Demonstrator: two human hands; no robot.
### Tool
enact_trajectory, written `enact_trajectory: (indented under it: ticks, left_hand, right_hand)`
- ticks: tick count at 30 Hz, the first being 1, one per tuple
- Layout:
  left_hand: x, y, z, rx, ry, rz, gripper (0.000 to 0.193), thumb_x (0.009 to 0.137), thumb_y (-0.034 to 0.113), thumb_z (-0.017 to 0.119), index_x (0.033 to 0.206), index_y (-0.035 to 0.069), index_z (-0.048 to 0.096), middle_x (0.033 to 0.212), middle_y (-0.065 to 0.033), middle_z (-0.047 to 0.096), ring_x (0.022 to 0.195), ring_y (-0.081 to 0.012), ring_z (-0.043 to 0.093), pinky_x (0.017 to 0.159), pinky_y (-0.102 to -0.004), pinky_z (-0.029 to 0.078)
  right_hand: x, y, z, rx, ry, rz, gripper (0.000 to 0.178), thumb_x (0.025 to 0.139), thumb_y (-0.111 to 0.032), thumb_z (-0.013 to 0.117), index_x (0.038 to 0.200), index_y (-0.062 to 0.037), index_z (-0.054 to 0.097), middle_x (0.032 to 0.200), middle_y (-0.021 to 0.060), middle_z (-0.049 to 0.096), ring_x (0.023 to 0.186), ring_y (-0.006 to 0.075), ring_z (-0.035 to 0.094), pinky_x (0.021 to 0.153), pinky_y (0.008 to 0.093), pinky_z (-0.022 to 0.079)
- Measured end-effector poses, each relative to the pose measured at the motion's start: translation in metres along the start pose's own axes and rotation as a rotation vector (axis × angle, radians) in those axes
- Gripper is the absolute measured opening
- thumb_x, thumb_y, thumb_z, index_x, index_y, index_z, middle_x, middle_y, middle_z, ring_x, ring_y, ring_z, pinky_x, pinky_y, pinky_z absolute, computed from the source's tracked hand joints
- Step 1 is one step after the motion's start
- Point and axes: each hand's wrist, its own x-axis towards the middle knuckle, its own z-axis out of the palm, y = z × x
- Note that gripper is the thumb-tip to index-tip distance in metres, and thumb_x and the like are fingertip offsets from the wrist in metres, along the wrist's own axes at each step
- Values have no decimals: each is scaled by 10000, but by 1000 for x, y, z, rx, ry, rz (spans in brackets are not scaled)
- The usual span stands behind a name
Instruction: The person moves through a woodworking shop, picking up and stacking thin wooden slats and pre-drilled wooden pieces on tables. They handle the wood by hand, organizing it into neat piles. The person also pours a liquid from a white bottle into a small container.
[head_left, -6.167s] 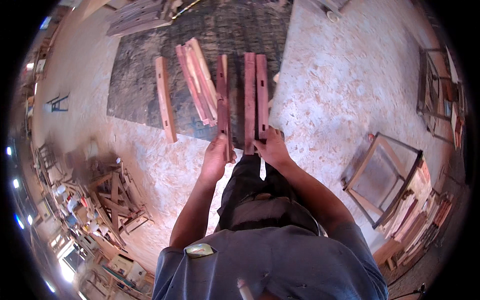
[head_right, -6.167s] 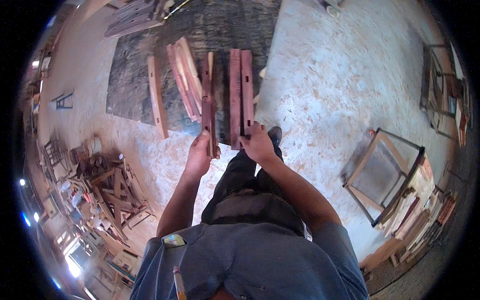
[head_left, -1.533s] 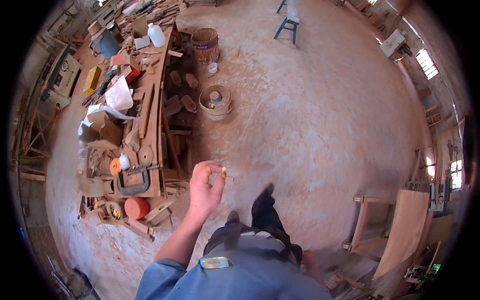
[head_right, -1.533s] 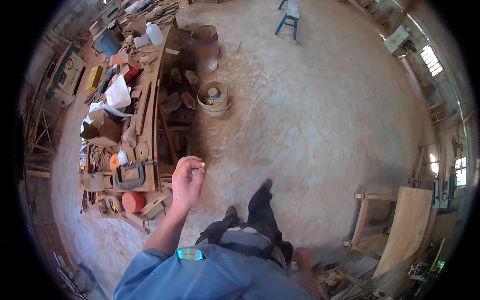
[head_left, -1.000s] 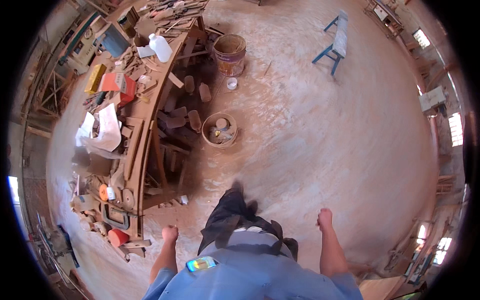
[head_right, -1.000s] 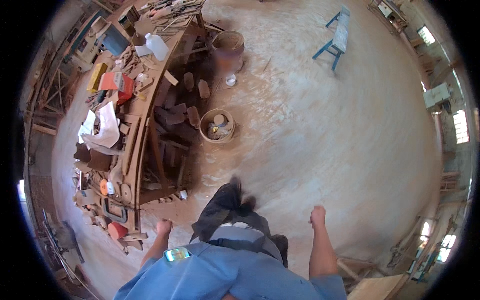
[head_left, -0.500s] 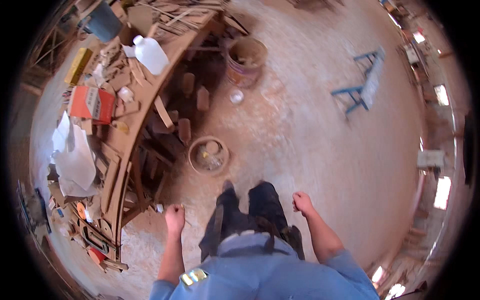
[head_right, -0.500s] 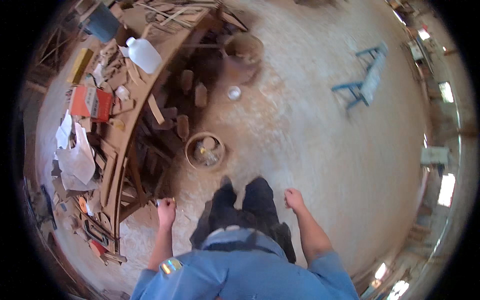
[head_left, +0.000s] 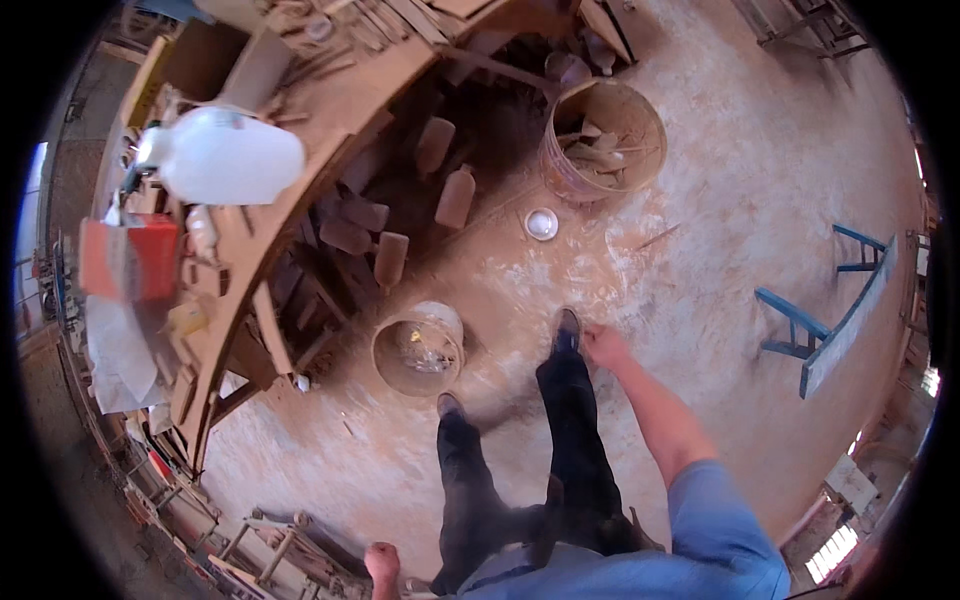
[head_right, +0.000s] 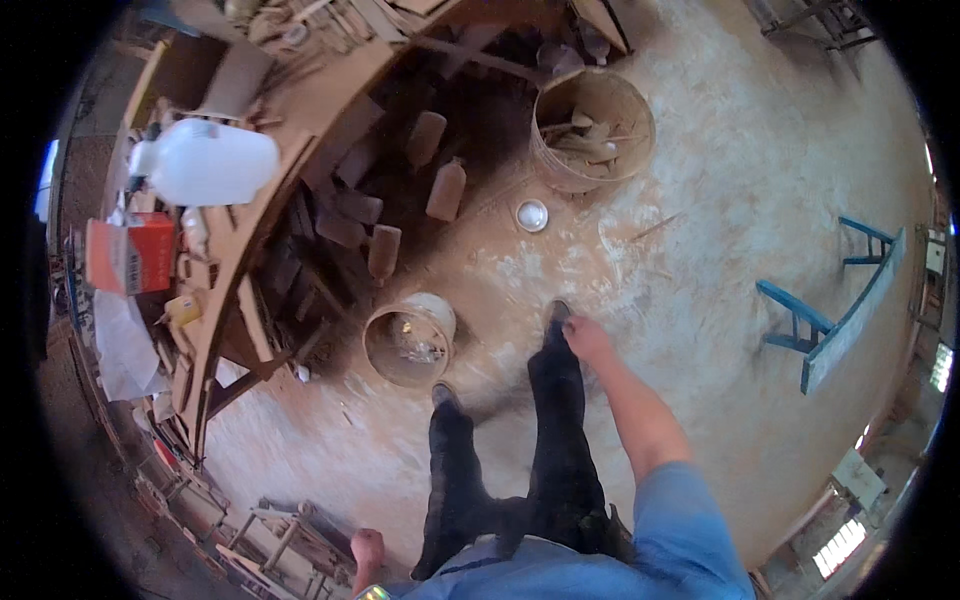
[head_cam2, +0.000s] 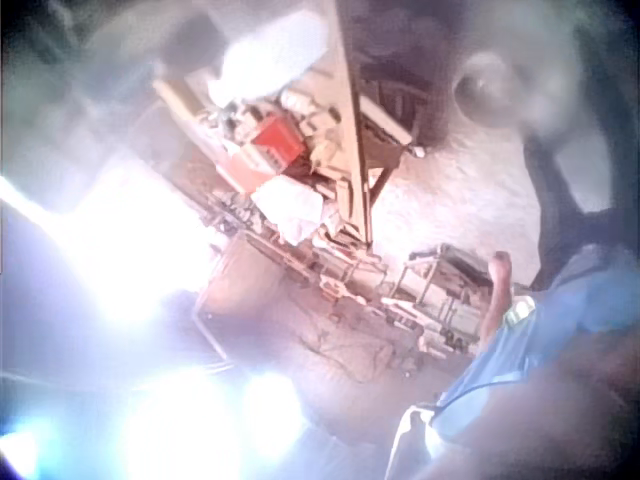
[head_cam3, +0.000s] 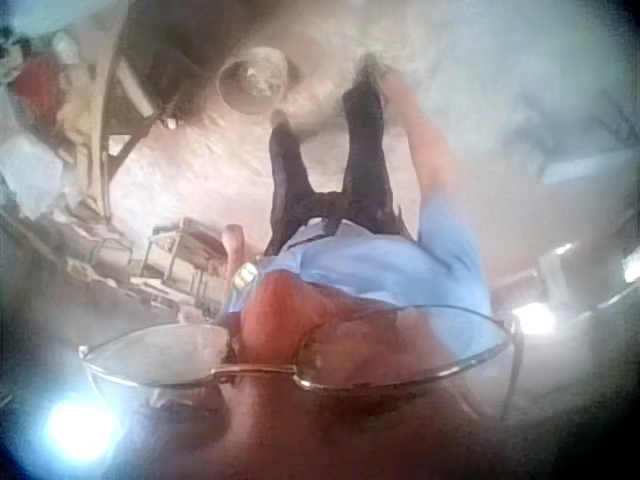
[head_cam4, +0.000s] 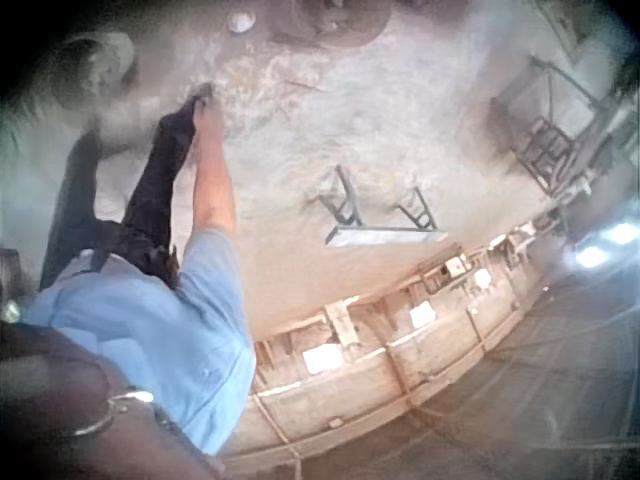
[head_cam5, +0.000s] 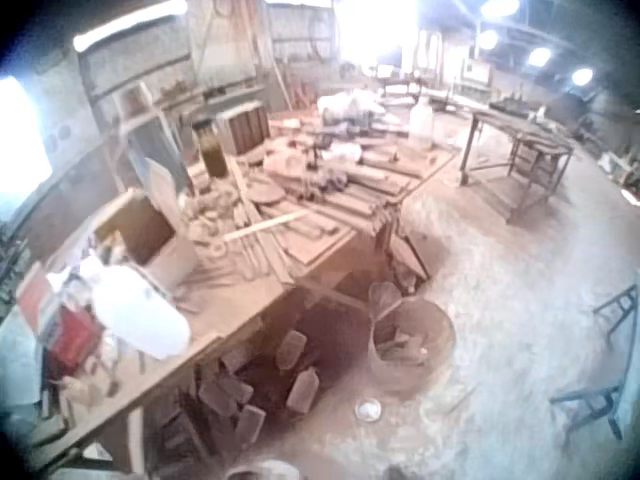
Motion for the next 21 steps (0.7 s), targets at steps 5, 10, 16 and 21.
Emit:
enact_trajectory:
  ticks: [5,10,16,21]
  left_hand:
    - [-65,51,40,-6,-99,-73,261,816,187,567,767,-64,619,724,-262,624,695,-374,647,638,-432,498]
    - [-72,-80,134,28,-299,-16,104,808,175,664,860,102,610,819,-83,608,779,-264,588,658,-428,479]
    - [-96,-58,130,-146,-376,-186,310,862,297,609,1016,31,649,939,-164,664,863,-314,623,775,-417,485]
    - [-88,-82,164,15,-456,-253,396,878,388,581,1065,50,670,950,-156,679,869,-303,629,814,-419,483]
  right_hand:
    - [102,-5,-7,-158,-32,-66,291,888,-277,517,1012,-56,660,1054,184,658,1016,386,605,887,462,485]
    - [196,0,16,-251,-88,-53,413,873,-206,520,1276,-118,536,1115,194,636,1086,356,588,902,454,477]
    - [272,-4,27,-296,-50,-15,513,848,-134,506,1359,-118,462,1125,220,620,1116,364,574,928,448,472]
    - [313,-3,50,-304,-87,16,530,856,-111,469,1383,-67,425,1309,235,503,1235,349,490,1025,417,416]
